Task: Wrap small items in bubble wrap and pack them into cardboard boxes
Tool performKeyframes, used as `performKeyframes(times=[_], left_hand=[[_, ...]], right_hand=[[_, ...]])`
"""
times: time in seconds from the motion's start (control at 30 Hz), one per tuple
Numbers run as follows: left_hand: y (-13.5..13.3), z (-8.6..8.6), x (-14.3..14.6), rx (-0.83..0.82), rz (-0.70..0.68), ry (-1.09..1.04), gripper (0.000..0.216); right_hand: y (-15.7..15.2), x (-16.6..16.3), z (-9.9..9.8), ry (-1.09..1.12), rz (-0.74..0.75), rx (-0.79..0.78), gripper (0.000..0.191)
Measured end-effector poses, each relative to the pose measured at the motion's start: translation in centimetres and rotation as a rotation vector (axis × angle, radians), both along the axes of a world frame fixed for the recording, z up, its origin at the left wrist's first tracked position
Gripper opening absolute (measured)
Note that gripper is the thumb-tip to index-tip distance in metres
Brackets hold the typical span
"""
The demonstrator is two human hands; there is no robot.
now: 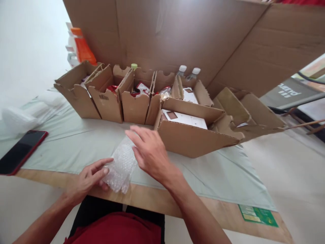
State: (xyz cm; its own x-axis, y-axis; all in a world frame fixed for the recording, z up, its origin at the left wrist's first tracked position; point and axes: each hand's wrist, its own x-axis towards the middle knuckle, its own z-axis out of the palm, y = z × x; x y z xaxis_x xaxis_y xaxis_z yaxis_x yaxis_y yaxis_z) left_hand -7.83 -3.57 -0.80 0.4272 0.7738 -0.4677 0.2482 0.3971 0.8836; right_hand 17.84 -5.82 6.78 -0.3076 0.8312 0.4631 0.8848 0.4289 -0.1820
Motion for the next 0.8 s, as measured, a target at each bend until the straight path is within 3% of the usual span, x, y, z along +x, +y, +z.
performKeyframes(times=[0.1, 0.2, 0.3, 0.37, 0.5, 0.57, 0.63, 0.7, 0.8], left_hand=[[0.4, 0.3, -0.2, -0.175, 0.032, -0.176, 0.076], [0.2, 0.4, -0.2, -0.257, 0.036, -0.282, 0.069], [0.0, 0.4, -0.3, -0.200, -0.055, -0.239, 0.072], [-0.2, 0.2, -0.7, 0.023, -0.104, -0.079, 0.074], [-0.6, -0.4, -0.9, 0.632, -0.144, 0.173, 0.061], [-0.5, -0.9, -0.2, 0.724, -0.179, 0.197, 0.054], [-0.1, -1.3, 0.9, 0.711, -0.178, 0.249, 0.046], [0.5, -1.4, 2.0, 0.681, -0.162, 0.341, 0.044], [1.4, -1.3, 3.1, 0.676, -0.203, 0.458, 0.047]], right_hand=[[-5.5, 0.8, -2.2, 0.077, 0.099, -0.355, 0.076], [-8.9, -1.3, -5.9, 0.180, 0.090, -0.437, 0.102], [-8.8, -4.3, -9.5, 0.372, -0.026, -0.268, 0.083], [-7.7, -5.2, -10.6, 0.527, -0.122, -0.190, 0.061], [-6.0, -4.9, -10.0, 0.688, -0.252, -0.334, 0.032], [-5.6, -4.4, -9.4, 0.747, -0.280, -0.446, 0.033], [-5.5, -4.0, -9.1, 0.774, -0.299, -0.483, 0.034], [-5.9, -3.7, -9.0, 0.704, -0.348, -0.346, 0.035], [-7.4, -3.7, -8.9, 0.438, -0.413, 0.045, 0.037]])
